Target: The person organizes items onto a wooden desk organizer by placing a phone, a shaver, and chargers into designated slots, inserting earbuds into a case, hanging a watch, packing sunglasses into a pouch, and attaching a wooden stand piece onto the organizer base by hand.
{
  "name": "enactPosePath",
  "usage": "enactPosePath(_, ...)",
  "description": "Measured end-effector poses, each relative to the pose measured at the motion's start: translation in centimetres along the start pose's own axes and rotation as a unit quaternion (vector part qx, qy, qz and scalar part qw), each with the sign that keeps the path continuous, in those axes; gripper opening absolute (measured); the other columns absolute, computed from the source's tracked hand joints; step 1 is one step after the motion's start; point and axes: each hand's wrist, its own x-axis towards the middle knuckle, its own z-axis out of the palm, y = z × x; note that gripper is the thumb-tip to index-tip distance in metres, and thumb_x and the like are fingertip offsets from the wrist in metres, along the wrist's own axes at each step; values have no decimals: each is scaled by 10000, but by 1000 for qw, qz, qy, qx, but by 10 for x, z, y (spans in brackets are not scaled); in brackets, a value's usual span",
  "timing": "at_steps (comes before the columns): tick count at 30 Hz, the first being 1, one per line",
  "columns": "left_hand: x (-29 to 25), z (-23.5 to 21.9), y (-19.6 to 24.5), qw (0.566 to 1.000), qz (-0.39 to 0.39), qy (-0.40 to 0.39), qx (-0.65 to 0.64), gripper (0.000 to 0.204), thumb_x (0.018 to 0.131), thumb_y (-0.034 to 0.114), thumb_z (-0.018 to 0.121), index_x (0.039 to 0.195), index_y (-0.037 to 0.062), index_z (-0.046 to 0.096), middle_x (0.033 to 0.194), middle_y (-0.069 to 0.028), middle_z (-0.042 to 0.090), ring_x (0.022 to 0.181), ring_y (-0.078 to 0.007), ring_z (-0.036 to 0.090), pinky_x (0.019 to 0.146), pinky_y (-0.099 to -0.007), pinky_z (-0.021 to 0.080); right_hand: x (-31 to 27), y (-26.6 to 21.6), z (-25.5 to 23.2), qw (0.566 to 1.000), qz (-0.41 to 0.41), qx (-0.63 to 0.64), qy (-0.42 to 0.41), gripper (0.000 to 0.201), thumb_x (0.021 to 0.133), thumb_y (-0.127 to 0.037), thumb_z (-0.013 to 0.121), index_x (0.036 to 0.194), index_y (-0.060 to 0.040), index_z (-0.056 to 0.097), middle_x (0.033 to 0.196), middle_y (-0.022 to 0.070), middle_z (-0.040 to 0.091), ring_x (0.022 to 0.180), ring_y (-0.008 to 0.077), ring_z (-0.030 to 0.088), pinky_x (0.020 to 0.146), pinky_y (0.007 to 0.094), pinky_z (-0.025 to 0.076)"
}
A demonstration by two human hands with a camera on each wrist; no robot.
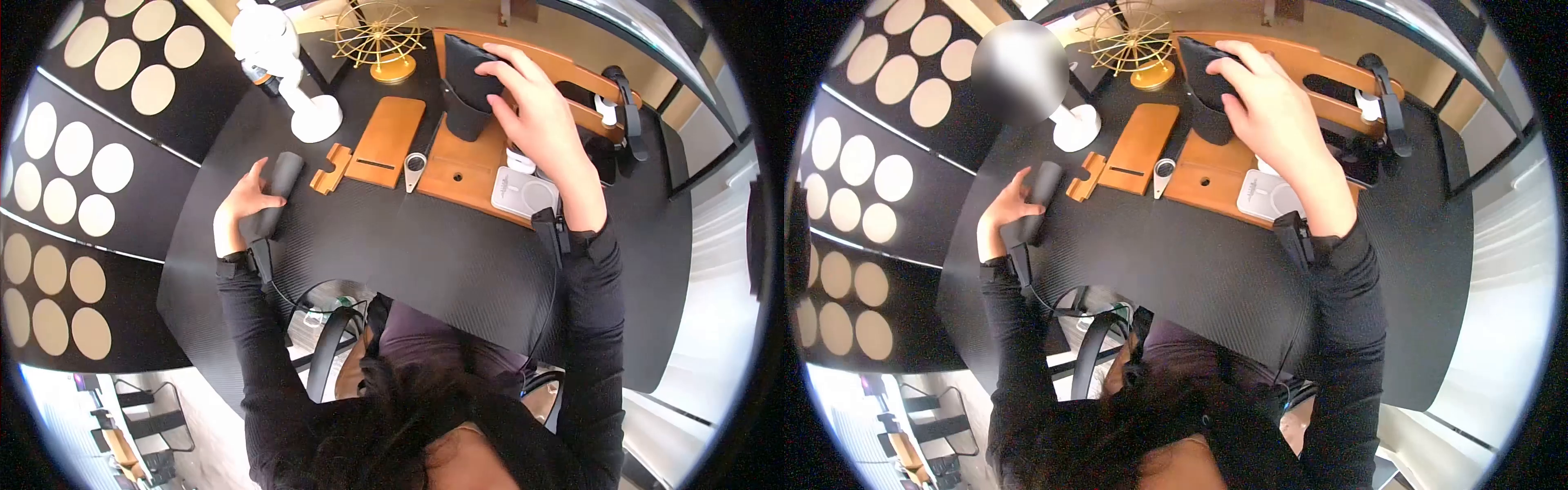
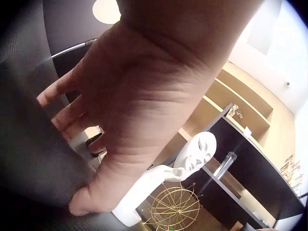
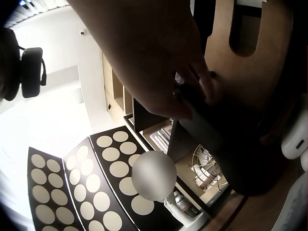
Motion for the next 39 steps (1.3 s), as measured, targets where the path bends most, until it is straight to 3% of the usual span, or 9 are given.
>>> enactPosePath(5,8,0,-4,977,137,158,41,1045,576,222,853,1458,1,338,1288,-227,482,1182,-314,534,1008,-383,439,-1,5,3,1000,-15,-16,6,336,807,-63,651,1141,-56,615,1326,92,557,1172,298,552,986,401,481)
enactPosePath(6,11,-2,4,966,184,146,-110,996,596,231,869,1408,-48,364,1242,-185,496,1176,-274,522,1030,-372,412,-1,8,7,1000,-23,-14,14,351,802,-66,657,1150,-52,623,1341,108,545,1183,305,541,1001,407,473)
enactPosePath(9,-1,16,89,865,265,124,-408,937,626,268,891,1366,-26,396,1189,-134,496,1146,-234,513,992,-369,433,0,8,10,999,-33,-22,20,357,800,-60,658,1155,-55,620,1336,118,541,1193,302,534,1005,408,470)
enactPosePath(14,24,64,198,902,296,116,-292,854,640,220,907,1303,21,408,1187,-126,570,1109,-210,553,879,-346,509,1,6,10,999,-12,20,25,290,825,-20,630,1114,-44,644,1259,126,577,1125,322,582,959,402,494)
enactPosePath(18,52,103,264,815,366,57,-445,912,624,187,899,1351,12,376,1267,-161,519,1178,-254,523,972,-384,477,3,13,8,996,-8,51,75,178,845,-1,617,1010,-13,681,1151,129,628,1017,339,638,889,401,526)
enactPosePath(29,65,128,282,808,410,102,-411,928,660,208,906,1374,18,345,1255,-138,418,1207,-261,460,1025,-417,429,13,-11,1,987,-70,22,143,167,784,-41,649,950,-46,663,1090,94,629,1033,291,597,885,404,503)
enactPosePath(31,60,133,288,792,376,117,-466,924,667,172,896,1391,25,341,1240,-140,418,1198,-266,461,1018,-404,436,11,-25,1,988,-116,28,98,152,767,-43,651,919,-50,655,1070,80,627,1013,291,598,859,404,503)
enactPosePath(35,73,131,274,806,495,268,-180,979,673,162,883,1433,14,284,1259,-180,380,1188,-291,447,1024,-395,445,1,-33,13,995,-79,60,-9,117,776,-83,640,884,-41,628,970,75,599,962,264,613,838,392,518)
enactPosePath(39,51,68,238,839,479,162,-202,871,742,247,838,1446,56,363,1372,-173,420,1245,-312,479,1037,-414,446,-4,-35,13,996,-36,35,-76,94,841,-68,609,929,-59,644,999,46,638,924,250,658,763,354,556)
